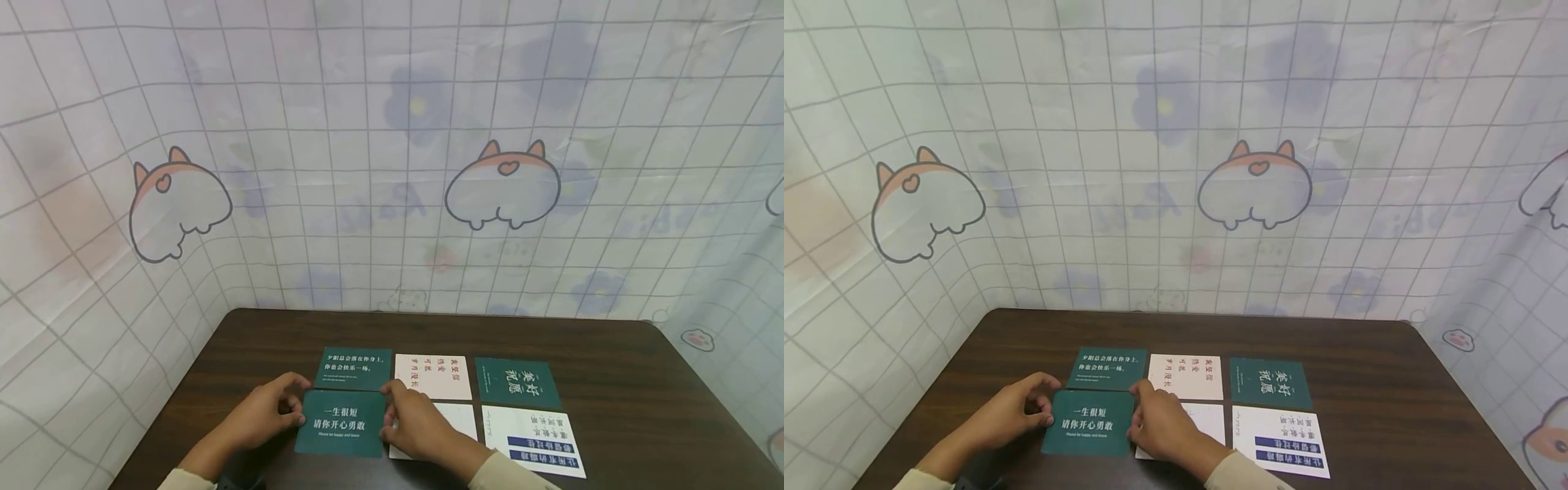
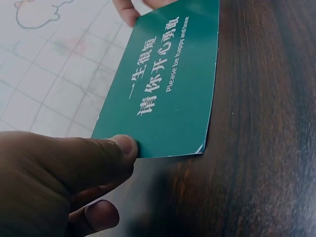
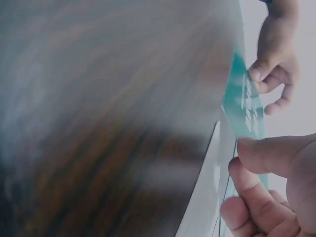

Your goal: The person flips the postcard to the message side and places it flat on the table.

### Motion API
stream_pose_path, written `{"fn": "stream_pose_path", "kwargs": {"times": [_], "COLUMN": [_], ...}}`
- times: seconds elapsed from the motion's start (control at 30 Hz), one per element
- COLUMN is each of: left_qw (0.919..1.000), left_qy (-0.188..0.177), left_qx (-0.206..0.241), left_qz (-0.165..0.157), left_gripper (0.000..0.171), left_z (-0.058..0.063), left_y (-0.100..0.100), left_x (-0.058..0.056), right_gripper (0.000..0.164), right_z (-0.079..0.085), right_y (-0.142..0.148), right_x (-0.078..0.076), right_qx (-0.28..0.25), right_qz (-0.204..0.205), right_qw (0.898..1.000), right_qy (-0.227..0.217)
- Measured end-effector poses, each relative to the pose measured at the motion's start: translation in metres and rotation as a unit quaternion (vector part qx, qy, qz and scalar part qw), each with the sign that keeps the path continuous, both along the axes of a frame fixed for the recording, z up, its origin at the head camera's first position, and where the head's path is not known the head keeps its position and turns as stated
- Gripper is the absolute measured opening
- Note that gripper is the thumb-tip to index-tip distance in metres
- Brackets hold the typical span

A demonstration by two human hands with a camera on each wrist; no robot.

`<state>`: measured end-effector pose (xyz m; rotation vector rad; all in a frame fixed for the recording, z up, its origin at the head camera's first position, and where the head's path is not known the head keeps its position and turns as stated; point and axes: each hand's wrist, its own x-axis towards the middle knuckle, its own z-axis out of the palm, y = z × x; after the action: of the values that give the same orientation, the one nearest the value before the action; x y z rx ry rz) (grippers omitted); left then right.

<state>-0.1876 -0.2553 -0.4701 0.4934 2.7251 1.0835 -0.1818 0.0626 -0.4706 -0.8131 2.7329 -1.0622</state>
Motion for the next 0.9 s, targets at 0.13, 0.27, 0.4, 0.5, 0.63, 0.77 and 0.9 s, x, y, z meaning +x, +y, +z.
{"fn": "stream_pose_path", "kwargs": {"times": [0.13, 0.27, 0.4, 0.5, 0.63, 0.77, 0.9], "left_qw": [0.9995, 0.9989, 0.9984, 0.9985, 0.9989, 0.9988, 0.9985], "left_qy": [-0.017, -0.023, -0.027, -0.018, 0.001, 0.007, 0.009], "left_qx": [0.024, 0.04, 0.049, 0.051, 0.046, 0.047, 0.051], "left_qz": [0.007, 0.01, 0.01, 0.008, 0.008, 0.012, 0.018], "left_gripper": [0.051, 0.045, 0.034, 0.024, 0.014, 0.012, 0.012], "left_z": [-0.0011, -0.0012, 0.0003, 0.0016, 0.0022, 0.0029, 0.0047], "left_y": [-0.0032, -0.006, -0.0074, -0.0072, -0.0067, -0.0068, -0.0066], "left_x": [-0.0013, -0.0023, -0.0024, -0.0015, -0.0008, -0.0005, 0.0004], "right_gripper": [0.05, 0.05, 0.052, 0.049, 0.024, 0.015, 0.014], "right_z": [-0.0005, -0.0004, -0.0011, -0.0002, 0.002, 0.0028, 0.0037], "right_y": [0.0, 0.0007, 0.0017, 0.0028, 0.0039, 0.0046, 0.0063], "right_x": [0.0, -0.0006, -0.0014, -0.0015, -0.001, -0.0016, -0.0022], "right_qx": [-0.048, -0.065, -0.069, -0.071, -0.069, -0.056, -0.054], "right_qz": [-0.003, -0.007, -0.011, -0.011, -0.01, -0.011, -0.011], "right_qw": [0.998, 0.996, 0.995, 0.995, 0.995, 0.997, 0.997], "right_qy": [-0.044, -0.055, -0.064, -0.068, -0.068, -0.055, -0.049]}}
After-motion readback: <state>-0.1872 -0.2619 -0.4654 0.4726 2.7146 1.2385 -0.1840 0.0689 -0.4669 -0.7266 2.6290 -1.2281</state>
